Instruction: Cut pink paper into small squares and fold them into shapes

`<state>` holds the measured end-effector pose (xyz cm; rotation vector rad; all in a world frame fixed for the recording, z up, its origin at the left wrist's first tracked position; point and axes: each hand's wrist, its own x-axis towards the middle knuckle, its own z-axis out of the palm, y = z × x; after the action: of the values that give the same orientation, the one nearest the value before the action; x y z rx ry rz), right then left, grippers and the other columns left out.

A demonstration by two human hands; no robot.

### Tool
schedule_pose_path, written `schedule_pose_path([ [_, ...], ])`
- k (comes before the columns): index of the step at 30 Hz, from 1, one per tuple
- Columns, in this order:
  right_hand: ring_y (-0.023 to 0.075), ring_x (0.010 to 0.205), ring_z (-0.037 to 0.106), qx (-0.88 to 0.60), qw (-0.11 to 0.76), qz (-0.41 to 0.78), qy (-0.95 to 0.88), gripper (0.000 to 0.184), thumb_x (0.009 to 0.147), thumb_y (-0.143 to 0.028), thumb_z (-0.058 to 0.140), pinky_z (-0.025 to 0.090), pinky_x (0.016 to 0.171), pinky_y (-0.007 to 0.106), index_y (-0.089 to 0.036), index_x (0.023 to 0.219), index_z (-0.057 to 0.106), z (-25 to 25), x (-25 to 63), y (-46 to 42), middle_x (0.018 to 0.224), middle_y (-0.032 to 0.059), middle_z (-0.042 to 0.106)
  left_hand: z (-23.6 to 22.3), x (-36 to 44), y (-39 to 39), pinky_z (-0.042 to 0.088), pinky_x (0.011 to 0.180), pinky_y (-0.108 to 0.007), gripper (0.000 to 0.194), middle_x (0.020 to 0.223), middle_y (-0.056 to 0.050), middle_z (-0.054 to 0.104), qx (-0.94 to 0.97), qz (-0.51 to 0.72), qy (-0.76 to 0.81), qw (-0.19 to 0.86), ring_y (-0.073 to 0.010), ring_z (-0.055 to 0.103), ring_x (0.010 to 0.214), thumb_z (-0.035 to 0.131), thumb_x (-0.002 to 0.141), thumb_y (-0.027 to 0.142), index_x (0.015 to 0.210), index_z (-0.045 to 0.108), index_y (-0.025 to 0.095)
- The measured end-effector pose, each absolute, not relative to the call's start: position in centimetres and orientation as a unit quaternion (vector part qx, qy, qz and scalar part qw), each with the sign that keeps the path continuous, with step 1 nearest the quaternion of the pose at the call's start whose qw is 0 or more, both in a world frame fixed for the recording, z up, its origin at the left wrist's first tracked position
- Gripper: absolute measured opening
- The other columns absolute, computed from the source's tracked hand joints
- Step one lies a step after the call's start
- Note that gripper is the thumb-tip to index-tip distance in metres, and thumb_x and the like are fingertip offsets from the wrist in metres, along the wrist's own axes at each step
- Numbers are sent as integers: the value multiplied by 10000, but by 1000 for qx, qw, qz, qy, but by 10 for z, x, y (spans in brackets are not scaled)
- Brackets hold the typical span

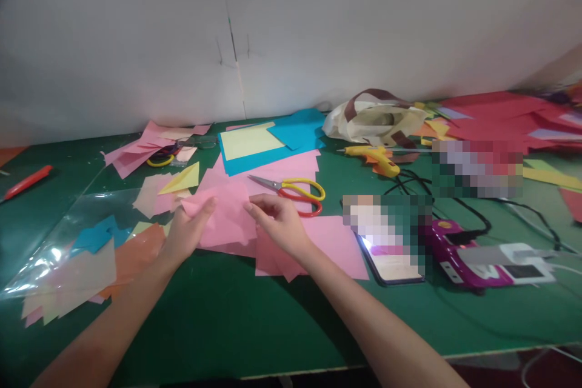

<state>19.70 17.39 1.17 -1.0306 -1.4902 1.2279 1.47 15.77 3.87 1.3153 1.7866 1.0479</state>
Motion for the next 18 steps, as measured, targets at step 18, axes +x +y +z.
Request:
schedule_pose_path([
  [18,127,596,513,-436,528,459,-566,214,771,-351,623,419,533,254,-180,643,626,11,198,175,620,7,598,23,-2,167,505,620,-309,493,664,-37,636,528,382,514,558,-191,624,666,501,778,616,872,642,152],
])
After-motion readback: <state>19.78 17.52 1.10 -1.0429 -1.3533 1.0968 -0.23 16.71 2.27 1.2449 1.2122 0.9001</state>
